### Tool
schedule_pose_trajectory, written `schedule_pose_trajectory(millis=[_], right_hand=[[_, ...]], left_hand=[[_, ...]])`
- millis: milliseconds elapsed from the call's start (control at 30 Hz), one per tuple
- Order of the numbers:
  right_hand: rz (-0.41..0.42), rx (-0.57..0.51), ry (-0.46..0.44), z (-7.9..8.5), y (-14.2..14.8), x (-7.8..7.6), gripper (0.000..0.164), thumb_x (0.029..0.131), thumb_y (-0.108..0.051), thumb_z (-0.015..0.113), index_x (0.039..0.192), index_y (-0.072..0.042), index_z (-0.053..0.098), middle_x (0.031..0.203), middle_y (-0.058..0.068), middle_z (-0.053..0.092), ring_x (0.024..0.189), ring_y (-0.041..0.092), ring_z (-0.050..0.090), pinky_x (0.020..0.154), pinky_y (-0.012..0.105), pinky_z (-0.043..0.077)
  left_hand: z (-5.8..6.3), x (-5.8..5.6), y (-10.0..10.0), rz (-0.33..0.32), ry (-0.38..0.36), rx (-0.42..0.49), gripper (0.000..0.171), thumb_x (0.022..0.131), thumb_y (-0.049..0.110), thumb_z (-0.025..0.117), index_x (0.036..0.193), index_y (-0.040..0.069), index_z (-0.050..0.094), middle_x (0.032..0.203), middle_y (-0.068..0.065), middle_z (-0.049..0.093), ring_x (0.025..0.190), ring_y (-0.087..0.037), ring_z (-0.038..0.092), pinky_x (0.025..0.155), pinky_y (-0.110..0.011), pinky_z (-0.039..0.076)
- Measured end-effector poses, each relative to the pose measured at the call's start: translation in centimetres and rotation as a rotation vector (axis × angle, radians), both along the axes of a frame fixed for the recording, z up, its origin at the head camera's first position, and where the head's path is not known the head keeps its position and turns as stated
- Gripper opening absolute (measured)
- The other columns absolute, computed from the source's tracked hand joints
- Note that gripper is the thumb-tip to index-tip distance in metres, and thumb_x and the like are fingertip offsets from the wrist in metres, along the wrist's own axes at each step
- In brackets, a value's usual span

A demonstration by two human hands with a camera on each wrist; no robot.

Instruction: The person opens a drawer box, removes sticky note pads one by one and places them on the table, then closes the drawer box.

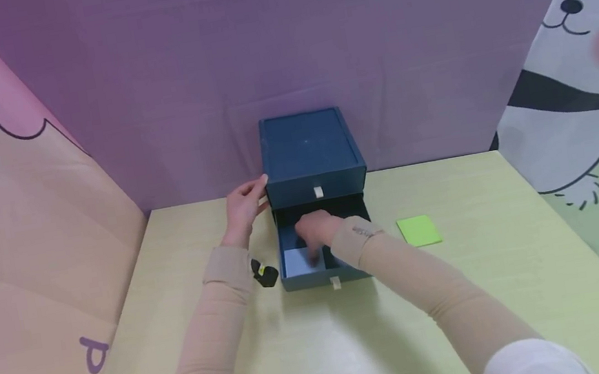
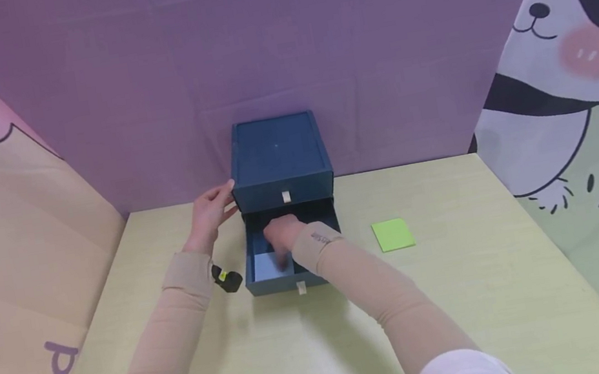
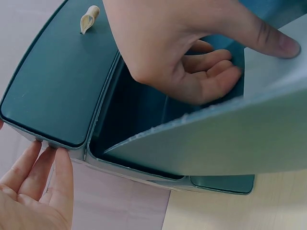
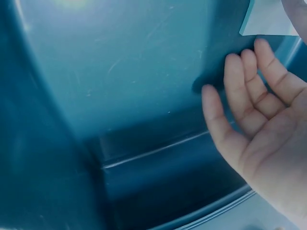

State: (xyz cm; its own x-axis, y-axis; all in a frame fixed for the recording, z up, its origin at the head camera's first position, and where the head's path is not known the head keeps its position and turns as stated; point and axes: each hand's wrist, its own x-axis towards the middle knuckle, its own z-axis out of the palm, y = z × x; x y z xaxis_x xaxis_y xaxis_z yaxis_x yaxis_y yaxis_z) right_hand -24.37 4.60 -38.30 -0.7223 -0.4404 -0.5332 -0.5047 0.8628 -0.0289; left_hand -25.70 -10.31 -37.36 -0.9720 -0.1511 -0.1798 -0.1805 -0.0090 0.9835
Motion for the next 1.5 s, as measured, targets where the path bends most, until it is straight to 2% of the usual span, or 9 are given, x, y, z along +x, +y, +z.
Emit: schedule_pose_trajectory(millis=[400,867,1100,1233,1400,1500], right_hand=[[0.039,0.011,0.008,-0.4,-0.5,0.2,0.03,0.072,-0.026,0.078,0.097,-0.016,0.065,0.089,-0.001,0.064,0.076,0.012,0.06,0.067,0.025,0.053],[-0.041,-0.058,-0.083,-0.9,-0.3,-0.3,0.032,0.071,-0.023,0.08,0.097,-0.015,0.064,0.089,0.0,0.063,0.078,0.014,0.06,0.069,0.028,0.054],[0.021,-0.041,-0.076,-0.7,0.2,-0.2,0.023,0.073,-0.027,0.078,0.089,-0.016,0.066,0.081,-0.002,0.064,0.073,0.013,0.061,0.064,0.027,0.053],[0.02,-0.066,-0.101,-0.3,0.6,-0.3,0.026,0.074,-0.029,0.077,0.093,-0.015,0.066,0.087,-0.001,0.065,0.077,0.013,0.06,0.068,0.028,0.053],[-0.029,-0.096,-0.15,0.0,1.0,-0.7,0.034,0.076,-0.029,0.076,0.104,-0.013,0.065,0.099,0.001,0.065,0.085,0.014,0.06,0.08,0.031,0.053],[-0.076,-0.097,-0.201,0.1,1.2,-0.8,0.037,0.077,-0.03,0.075,0.109,-0.013,0.064,0.104,0.002,0.065,0.087,0.015,0.06,0.082,0.032,0.053]], left_hand=[[-0.2,0.0,-0.1,-0.003,0.002,-0.02,0.048,0.085,0.042,0.064,0.119,0.009,0.064,0.125,-0.007,0.059,0.112,-0.021,0.058,0.092,-0.035,0.053],[-0.4,0.1,0.1,0.004,-0.001,-0.005,0.045,0.086,0.039,0.064,0.117,0.006,0.064,0.124,-0.009,0.059,0.111,-0.022,0.059,0.092,-0.036,0.053],[-0.3,0.1,0.1,0.002,-0.001,-0.003,0.045,0.086,0.039,0.064,0.118,0.006,0.064,0.125,-0.008,0.059,0.112,-0.021,0.058,0.093,-0.035,0.053],[-0.3,0.1,0.2,0.004,-0.003,0.005,0.046,0.086,0.039,0.064,0.118,0.006,0.063,0.126,-0.008,0.059,0.113,-0.022,0.058,0.094,-0.035,0.052],[-0.2,0.0,0.2,0.008,0.007,0.0,0.045,0.086,0.04,0.064,0.117,0.007,0.064,0.124,-0.008,0.059,0.112,-0.021,0.058,0.093,-0.035,0.053],[-0.2,0.0,0.1,0.005,0.011,-0.001,0.045,0.086,0.039,0.064,0.117,0.006,0.064,0.124,-0.007,0.059,0.112,-0.022,0.058,0.093,-0.035,0.053]])
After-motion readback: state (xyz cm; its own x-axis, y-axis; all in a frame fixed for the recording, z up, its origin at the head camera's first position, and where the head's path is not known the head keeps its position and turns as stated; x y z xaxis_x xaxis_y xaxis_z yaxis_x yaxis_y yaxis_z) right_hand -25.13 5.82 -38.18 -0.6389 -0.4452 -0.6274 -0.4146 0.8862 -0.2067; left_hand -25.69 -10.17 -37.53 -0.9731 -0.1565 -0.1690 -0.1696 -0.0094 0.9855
